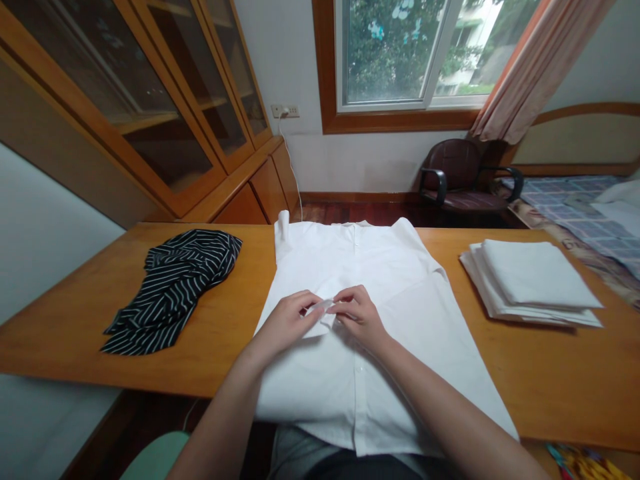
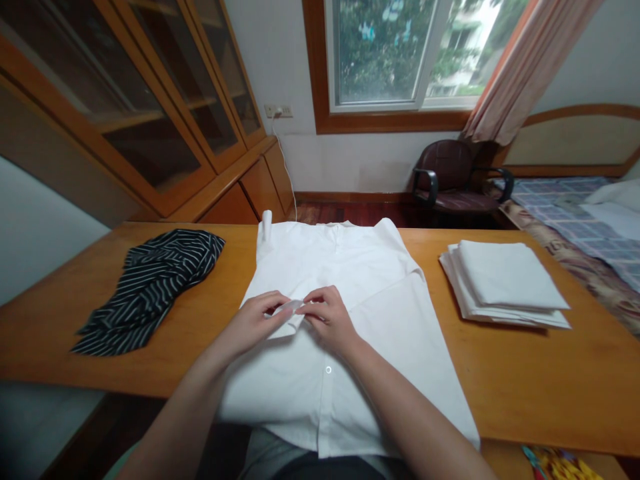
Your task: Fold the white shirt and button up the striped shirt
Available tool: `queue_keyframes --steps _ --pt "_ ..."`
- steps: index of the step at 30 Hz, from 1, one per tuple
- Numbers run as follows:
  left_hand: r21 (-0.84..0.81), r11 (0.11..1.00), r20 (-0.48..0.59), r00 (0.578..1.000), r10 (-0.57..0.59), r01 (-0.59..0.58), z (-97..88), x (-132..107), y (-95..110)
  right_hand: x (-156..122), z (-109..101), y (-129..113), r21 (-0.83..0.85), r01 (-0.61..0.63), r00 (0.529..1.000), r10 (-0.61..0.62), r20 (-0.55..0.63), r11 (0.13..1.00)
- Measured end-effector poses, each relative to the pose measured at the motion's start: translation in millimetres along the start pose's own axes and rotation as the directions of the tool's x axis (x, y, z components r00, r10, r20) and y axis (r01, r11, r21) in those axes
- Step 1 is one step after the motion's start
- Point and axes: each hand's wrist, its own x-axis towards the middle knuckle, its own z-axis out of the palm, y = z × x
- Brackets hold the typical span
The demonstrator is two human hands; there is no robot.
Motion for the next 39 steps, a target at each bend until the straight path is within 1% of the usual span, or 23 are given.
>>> queue_keyframes --steps 2,5,11,14,18,20,24,28,31,35,39 --pt "0.017 1.000 -0.004 1.000 -0.006 0.006 1.7 1 0 -1 0 -1 0.022 -0.026 0.999 0.027 -0.023 0.999" --pt "0.062 0.998 -0.024 1.000 -0.008 0.010 4.9 2 -1 -1 0 -2 0.057 -0.055 0.998 0.056 -0.025 0.997" --pt "0.116 0.993 -0.102 0.995 0.012 0.000 13.6 6 -2 1 1 -5 0.098 -0.047 0.996 0.054 -0.073 0.994" --pt "0.099 0.995 -0.150 0.989 0.005 0.010 20.3 8 -3 -1 1 -6 0.154 -0.128 0.990 0.136 -0.039 0.980" --pt "0.030 0.998 -0.206 0.978 -0.045 0.052 29.9 11 -5 -2 -1 -3 0.258 -0.258 0.965 0.262 0.020 0.931" --pt "-0.004 0.997 -0.222 0.972 -0.072 0.073 34.0 12 -6 -1 0 0 0.286 -0.315 0.946 0.323 0.021 0.905" --pt "-0.068 0.992 -0.263 0.957 -0.122 0.108 39.0 15 -10 0 4 5 0.299 -0.411 0.900 0.435 -0.018 0.861" --pt "-0.063 0.993 -0.296 0.948 -0.119 0.105 40.4 17 -14 0 8 10 0.332 -0.470 0.850 0.521 -0.081 0.818" --pt "-0.037 0.994 -0.322 0.941 -0.108 0.102 40.7 19 -17 0 7 11 0.337 -0.498 0.827 0.554 -0.092 0.799" --pt "-0.028 0.996 -0.313 0.945 -0.094 0.090 41.6 21 -19 1 3 10 0.281 -0.511 0.834 0.548 -0.065 0.812" --pt "-0.076 0.989 -0.304 0.942 -0.142 0.124 42.0 25 -19 1 2 10 0.333 -0.507 0.828 0.557 -0.068 0.795"
